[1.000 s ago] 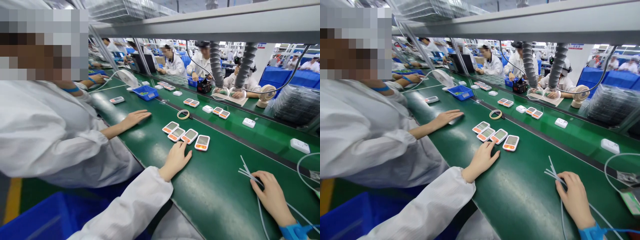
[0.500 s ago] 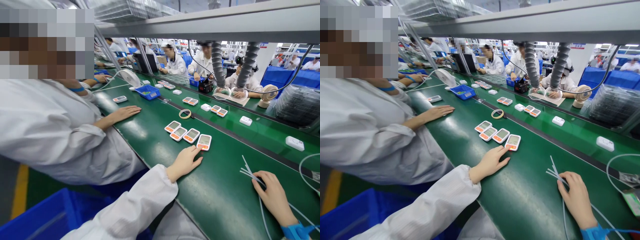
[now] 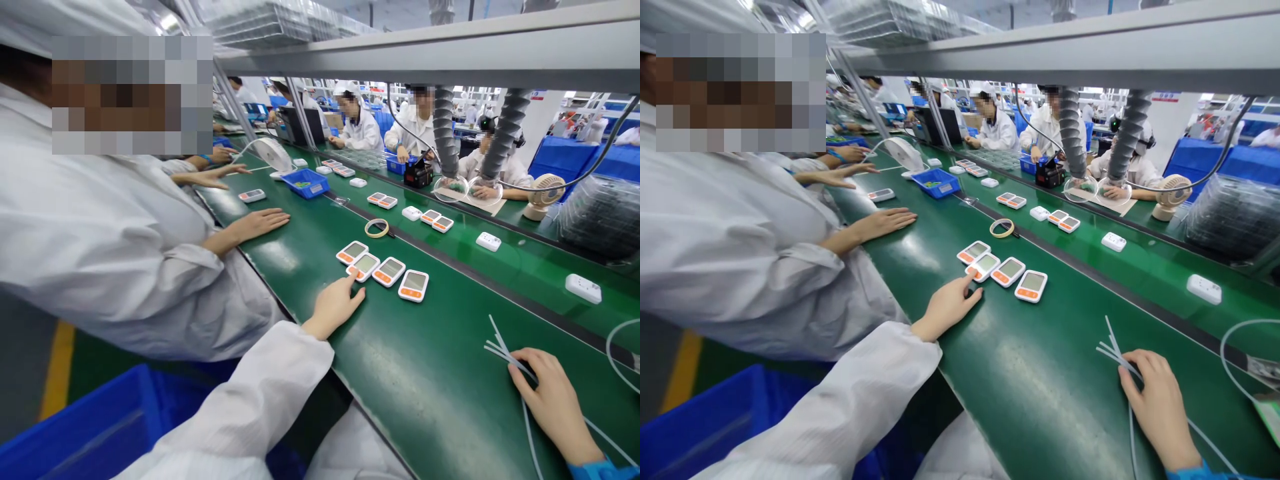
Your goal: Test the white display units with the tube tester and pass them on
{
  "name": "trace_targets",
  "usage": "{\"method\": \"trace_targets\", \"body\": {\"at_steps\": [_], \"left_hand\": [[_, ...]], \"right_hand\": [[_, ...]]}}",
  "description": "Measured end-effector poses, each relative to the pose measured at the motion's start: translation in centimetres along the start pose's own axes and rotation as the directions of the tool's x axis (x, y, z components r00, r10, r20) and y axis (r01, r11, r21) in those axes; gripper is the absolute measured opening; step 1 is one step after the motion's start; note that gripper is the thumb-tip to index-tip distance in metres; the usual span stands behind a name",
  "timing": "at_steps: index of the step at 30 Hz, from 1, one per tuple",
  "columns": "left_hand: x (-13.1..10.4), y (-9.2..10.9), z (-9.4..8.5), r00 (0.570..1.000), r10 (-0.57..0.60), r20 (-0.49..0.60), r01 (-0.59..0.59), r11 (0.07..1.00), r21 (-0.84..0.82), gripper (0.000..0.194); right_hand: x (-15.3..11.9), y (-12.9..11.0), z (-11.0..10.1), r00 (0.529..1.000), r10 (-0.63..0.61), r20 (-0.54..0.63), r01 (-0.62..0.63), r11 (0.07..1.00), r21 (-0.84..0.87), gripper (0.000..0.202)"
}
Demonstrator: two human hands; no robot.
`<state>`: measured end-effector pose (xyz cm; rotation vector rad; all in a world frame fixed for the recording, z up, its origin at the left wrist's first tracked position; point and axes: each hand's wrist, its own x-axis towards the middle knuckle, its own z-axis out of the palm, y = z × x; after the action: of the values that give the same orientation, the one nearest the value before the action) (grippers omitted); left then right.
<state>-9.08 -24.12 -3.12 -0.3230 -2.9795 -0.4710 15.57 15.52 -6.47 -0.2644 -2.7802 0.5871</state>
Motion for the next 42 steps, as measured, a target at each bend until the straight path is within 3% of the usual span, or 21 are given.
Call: {"method": "trace_targets", "body": {"at_steps": [4,10,15,19,22,25,29,33,36,39,42], "left_hand": [[0.3,-0.2,0.0,0.999,-0.045,-0.018,0.044,0.999,-0.021,0.056],[3.3,-1.9,-0.8,0.972,-0.228,-0.048,0.225,0.972,-0.063,0.073],[4.3,-2.4,-0.6,0.984,-0.176,-0.019,0.176,0.984,-0.006,0.066],[4.5,-2.5,-0.1,0.979,-0.201,-0.027,0.201,0.98,-0.011,0.065],[4.4,-2.8,0.0,0.98,-0.186,-0.066,0.185,0.982,-0.028,0.063],[3.6,-2.4,-0.1,0.985,-0.089,-0.149,0.084,0.996,-0.035,0.056],[2.1,0.5,0.4,0.963,0.188,-0.196,-0.195,0.981,-0.017,0.048],[0.0,6.5,2.7,0.836,0.511,-0.199,-0.521,0.853,0.001,0.054],[-1.4,10.9,4.6,0.813,0.56,-0.161,-0.571,0.821,-0.029,0.065],[-1.9,13.3,5.7,0.802,0.587,-0.109,-0.597,0.791,-0.135,0.061],[-0.8,14.2,5.8,0.863,0.494,-0.107,-0.495,0.786,-0.37,0.06]], "right_hand": [[0.0,0.0,0.1,1.0,-0.018,-0.016,0.018,1.0,0.001,0.037],[0.0,-0.1,-0.2,1.0,-0.018,-0.013,0.018,1.0,-0.002,0.039],[0.0,-0.2,-0.1,0.999,-0.035,-0.025,0.035,0.999,-0.016,0.038],[0.0,-0.2,-0.1,0.999,-0.027,-0.025,0.026,1.0,-0.016,0.037],[0.1,-0.3,-0.1,0.999,-0.031,-0.026,0.03,0.999,-0.011,0.036],[0.2,-0.5,-0.1,0.998,-0.046,-0.04,0.045,0.999,-0.008,0.035],[0.4,-0.9,-0.1,0.995,-0.074,-0.063,0.072,0.997,-0.033,0.032],[0.3,-1.8,-0.4,0.99,-0.118,-0.08,0.11,0.988,-0.107,0.03],[0.3,-2.6,-0.8,0.987,-0.122,-0.1,0.11,0.987,-0.121,0.03],[0.3,-3.1,-1.1,0.983,-0.106,-0.15,0.1,0.994,-0.044,0.029],[0.2,-3.2,-1.1,0.972,-0.077,-0.222,0.083,0.996,0.018,0.029]]}}
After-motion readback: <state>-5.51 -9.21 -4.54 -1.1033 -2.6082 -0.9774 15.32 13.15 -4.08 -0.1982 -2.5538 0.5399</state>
